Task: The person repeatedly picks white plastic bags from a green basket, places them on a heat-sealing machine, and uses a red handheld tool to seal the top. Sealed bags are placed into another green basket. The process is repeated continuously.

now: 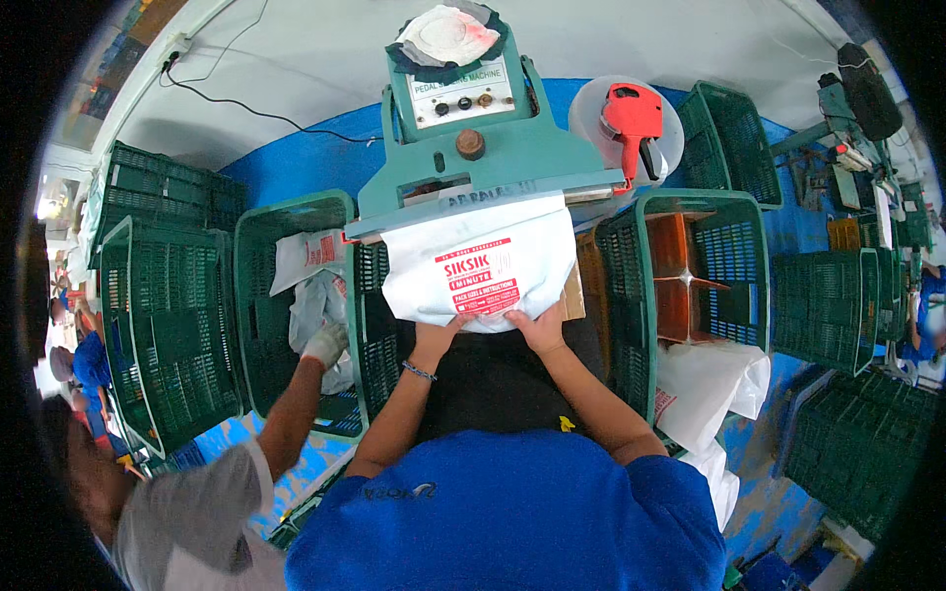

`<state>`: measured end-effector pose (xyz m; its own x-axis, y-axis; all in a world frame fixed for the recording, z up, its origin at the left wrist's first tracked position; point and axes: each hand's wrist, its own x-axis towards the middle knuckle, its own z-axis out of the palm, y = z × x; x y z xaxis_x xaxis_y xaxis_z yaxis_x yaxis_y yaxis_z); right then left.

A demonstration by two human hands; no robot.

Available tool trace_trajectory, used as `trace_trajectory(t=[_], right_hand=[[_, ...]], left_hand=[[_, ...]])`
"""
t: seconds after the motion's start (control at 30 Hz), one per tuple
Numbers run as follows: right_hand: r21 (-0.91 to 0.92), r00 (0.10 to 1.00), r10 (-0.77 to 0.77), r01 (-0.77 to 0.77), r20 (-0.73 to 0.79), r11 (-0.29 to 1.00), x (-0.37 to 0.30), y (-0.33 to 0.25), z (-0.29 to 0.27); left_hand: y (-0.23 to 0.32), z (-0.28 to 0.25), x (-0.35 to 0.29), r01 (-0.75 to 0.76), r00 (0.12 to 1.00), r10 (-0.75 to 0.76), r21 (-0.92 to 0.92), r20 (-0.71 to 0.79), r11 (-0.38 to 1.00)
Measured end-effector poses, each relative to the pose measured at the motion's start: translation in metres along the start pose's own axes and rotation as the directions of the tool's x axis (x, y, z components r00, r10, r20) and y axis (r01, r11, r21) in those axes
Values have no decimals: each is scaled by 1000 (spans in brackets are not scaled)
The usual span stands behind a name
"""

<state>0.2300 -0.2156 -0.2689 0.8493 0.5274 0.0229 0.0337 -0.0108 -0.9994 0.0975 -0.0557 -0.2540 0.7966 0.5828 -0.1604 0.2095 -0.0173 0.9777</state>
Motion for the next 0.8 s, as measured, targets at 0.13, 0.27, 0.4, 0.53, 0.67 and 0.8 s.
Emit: trace_trajectory(t=[0.13, 0.27, 0.4, 0.53, 0.67, 0.8], right_hand=[[-46, 996, 10, -6, 90, 999, 1, -9, -3], [116, 990, -138, 134, 25, 984, 4, -23, -8], [170, 959, -266, 280, -101, 945, 22, -44, -36], [-47, 976, -100, 92, -192, 995, 58, -69, -64], [-274, 983, -183, 167, -34, 947, 109, -85, -67], [-451, 974, -221, 219, 48, 865, 151, -82, -56]], left_hand=[[9, 1, 2, -163, 982, 171, 100, -77, 981], [17, 5, 3, -183, 979, 166, -158, -117, 970], [21, 7, 1, -204, 970, 180, -145, -163, 968], [24, 6, 1, -225, 970, 209, -131, -124, 966], [27, 8, 0, -167, 981, 133, -258, -144, 952], [27, 10, -1, -203, 973, 167, -238, -160, 950]])
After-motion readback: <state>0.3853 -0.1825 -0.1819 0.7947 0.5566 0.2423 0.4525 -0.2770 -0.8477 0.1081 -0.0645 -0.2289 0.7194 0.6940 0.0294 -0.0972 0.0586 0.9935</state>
